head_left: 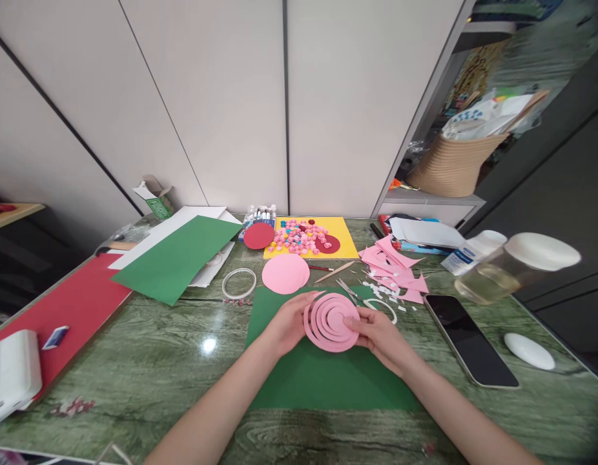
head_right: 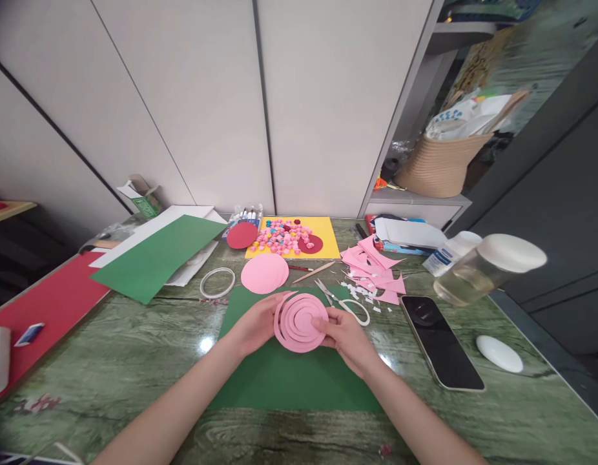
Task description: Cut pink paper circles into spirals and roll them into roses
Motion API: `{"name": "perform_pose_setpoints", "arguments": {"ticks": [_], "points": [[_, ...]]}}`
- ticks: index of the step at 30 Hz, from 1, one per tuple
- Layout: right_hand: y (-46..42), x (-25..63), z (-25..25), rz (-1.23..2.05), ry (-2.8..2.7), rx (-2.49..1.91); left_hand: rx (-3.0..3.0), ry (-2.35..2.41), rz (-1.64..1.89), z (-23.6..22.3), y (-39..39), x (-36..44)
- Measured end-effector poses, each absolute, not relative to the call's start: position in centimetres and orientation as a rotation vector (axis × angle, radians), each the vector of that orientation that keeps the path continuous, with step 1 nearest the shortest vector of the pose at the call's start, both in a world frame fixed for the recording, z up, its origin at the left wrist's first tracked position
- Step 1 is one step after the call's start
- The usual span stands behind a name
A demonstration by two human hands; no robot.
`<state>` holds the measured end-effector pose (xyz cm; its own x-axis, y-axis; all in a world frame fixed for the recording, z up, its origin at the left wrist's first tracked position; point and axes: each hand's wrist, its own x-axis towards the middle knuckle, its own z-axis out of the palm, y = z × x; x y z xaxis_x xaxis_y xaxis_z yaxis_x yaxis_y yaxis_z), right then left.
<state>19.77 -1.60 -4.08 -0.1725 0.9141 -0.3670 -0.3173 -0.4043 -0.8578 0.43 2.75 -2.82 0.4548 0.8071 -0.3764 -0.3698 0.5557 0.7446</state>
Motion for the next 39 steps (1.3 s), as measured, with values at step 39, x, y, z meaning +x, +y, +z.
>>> {"name": "perform_pose_setpoints", "arguments": {"ticks": [39], "points": [[-2.2, 19.1, -4.0, 1.775, -0.842, -1.116, 0.765, 0.890, 0.754, -3.9, 2.8, 0.2]]}}
